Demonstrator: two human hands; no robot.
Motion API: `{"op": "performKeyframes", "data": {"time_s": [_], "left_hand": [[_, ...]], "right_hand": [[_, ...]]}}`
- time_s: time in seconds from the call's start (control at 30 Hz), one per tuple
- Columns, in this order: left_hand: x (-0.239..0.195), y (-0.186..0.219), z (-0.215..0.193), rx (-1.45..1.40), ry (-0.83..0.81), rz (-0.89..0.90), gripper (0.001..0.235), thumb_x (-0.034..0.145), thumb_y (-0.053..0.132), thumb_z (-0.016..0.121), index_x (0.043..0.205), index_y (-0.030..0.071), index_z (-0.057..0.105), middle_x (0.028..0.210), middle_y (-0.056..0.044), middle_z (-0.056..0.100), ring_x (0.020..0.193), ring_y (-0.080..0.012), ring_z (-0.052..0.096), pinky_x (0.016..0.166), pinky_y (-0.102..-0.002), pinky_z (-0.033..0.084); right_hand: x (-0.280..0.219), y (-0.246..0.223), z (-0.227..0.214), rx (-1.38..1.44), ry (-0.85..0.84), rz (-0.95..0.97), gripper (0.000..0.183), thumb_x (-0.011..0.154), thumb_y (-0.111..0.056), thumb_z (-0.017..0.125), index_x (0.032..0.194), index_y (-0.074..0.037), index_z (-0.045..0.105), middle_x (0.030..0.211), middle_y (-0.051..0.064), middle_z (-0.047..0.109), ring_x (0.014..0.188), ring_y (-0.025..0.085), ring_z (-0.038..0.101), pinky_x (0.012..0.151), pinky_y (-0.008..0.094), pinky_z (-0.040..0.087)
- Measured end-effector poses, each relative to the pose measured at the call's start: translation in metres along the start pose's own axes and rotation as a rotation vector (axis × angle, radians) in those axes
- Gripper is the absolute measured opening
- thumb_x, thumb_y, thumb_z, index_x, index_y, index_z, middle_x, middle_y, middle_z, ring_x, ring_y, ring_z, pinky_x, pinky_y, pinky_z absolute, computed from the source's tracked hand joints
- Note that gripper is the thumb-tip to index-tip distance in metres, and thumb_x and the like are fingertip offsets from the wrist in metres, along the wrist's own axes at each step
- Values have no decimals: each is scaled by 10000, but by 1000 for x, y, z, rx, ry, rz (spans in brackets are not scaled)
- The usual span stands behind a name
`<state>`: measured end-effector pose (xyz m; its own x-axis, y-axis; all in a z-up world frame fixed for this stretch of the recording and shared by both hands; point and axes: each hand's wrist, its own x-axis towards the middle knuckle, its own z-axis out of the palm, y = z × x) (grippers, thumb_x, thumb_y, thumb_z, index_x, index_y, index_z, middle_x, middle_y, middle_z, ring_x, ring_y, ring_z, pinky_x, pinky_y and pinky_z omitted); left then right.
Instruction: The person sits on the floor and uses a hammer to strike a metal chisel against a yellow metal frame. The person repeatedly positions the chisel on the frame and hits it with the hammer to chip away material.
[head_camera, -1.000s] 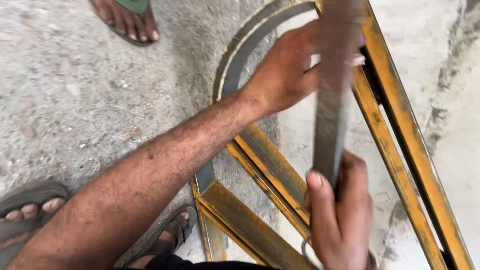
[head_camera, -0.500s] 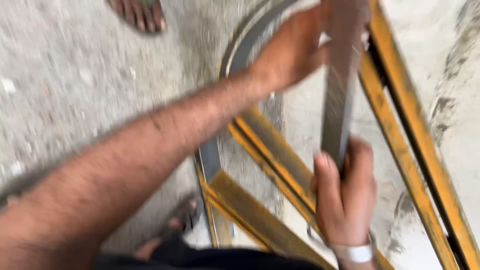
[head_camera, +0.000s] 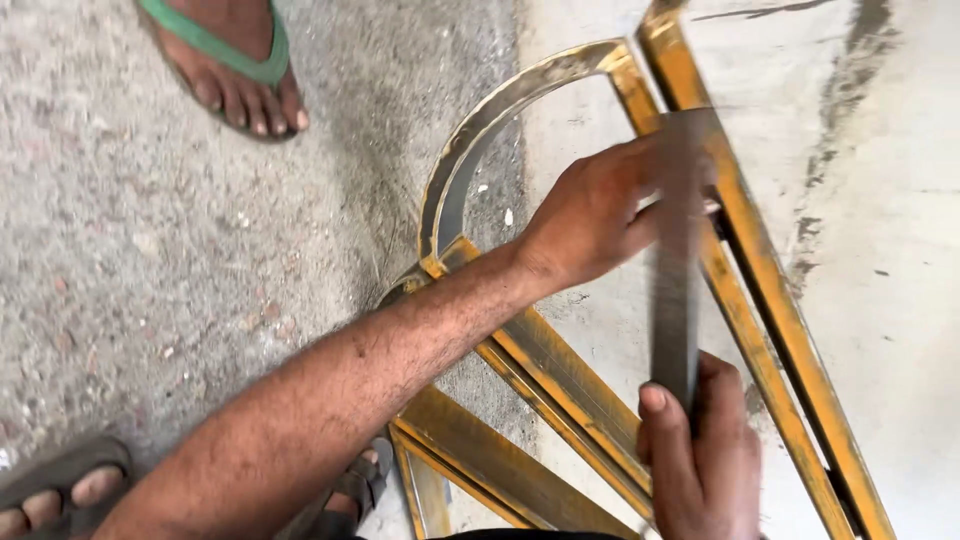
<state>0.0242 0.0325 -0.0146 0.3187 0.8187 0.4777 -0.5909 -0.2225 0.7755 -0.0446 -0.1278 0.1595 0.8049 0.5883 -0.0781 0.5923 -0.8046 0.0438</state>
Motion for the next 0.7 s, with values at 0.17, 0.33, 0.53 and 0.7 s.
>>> {"op": "performKeyframes", "data": {"time_s": [0.17,0.33,0.53,0.7], "left_hand": [[8,-10,5,62,48,58,394,1030,328,690,1344,112,594,1408,-95,633,1289,-270,662,1107,-418,566],[9,-8,9,88,15,-21,395,995,305,692,1316,90,609,1324,-71,675,1207,-241,701,1075,-411,583],[12,-14,23,-105,-37,-62,288,1032,297,690,1293,192,631,1327,-3,693,1142,-136,735,1035,-334,647],[10,-17,32,-17,83,43,296,975,312,757,1234,219,649,1298,-15,700,1206,-187,700,1063,-380,607]], "right_hand": [[-24,-10,-4,-12,161,-188,323,995,-225,573,1191,27,526,720,60,625,599,117,591,542,278,488],[-16,-13,-16,135,24,-3,309,990,-253,575,1122,26,570,620,107,567,526,160,501,475,305,390],[-6,-21,-9,109,57,137,323,943,-271,569,1175,-48,554,604,73,586,490,158,516,425,309,390],[-27,-16,8,73,303,-220,421,988,-247,536,1284,35,433,818,26,597,670,121,562,608,275,475]]}}
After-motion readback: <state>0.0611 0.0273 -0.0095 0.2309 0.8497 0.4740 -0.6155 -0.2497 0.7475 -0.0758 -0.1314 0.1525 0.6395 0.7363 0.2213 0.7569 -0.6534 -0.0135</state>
